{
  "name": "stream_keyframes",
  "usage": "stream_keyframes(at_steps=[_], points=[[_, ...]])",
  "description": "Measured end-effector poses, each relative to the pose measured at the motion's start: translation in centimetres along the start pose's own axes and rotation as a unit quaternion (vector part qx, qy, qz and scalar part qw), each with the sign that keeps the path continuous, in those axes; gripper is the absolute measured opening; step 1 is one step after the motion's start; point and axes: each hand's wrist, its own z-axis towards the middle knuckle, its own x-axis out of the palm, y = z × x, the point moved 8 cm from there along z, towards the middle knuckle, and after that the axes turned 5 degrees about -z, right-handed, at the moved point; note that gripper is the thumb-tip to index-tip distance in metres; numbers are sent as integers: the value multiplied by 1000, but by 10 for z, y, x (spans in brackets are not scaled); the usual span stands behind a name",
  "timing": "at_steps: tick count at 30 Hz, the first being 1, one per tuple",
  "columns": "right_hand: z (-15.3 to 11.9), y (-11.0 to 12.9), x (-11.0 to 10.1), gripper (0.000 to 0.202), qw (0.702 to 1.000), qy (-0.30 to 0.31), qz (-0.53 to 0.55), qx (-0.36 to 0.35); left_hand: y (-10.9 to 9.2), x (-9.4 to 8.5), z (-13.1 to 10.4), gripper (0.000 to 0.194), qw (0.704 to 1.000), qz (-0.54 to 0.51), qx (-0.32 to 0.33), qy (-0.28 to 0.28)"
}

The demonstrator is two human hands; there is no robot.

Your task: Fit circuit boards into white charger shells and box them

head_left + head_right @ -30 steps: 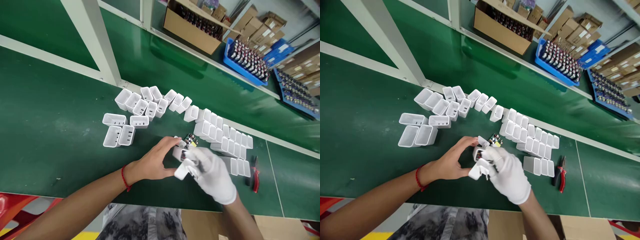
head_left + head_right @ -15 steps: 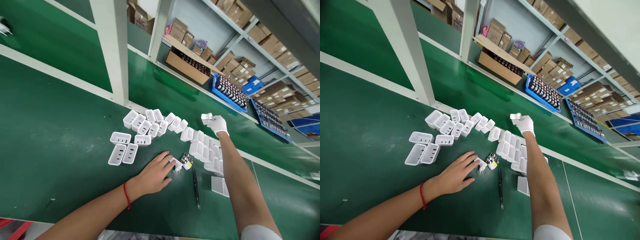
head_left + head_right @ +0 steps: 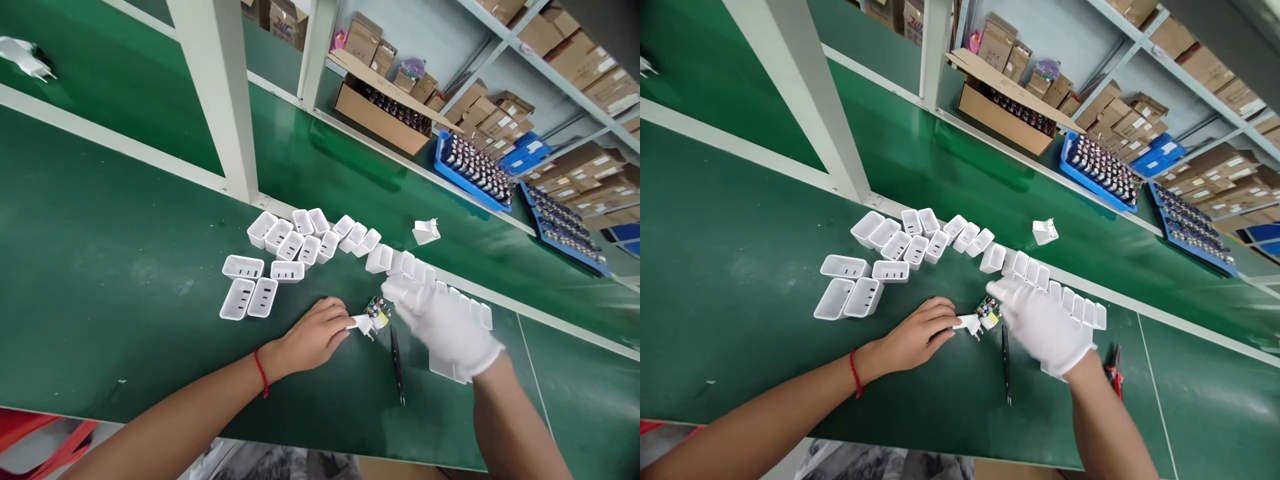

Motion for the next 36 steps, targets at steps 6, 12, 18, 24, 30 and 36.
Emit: stream_keyframes(at_steps=[6, 12, 18, 24, 30, 36], points=[[-25, 52, 69, 57, 972, 69, -179, -137, 7, -3, 10, 17, 980, -180, -67, -55], [-18, 43, 54, 26, 978, 9, -150, -147, -13, -4, 24, 18, 982, -172, -71, -24], [-56, 36, 6, 56, 986, -137, 58, -69, -24, -22, 64, 33, 994, 64, -82, -34], [-100, -4, -2, 43, 783, -282, 553, 40, 3, 1, 118, 37, 967, 233, -103, 10], [-114, -16, 20, 62, 676, -304, 662, 111, -12, 15, 119, 21, 950, 301, -73, 41], [-114, -2, 25, 77, 686, -304, 654, 94, -43, 17, 48, 12, 964, 237, 11, 121]])
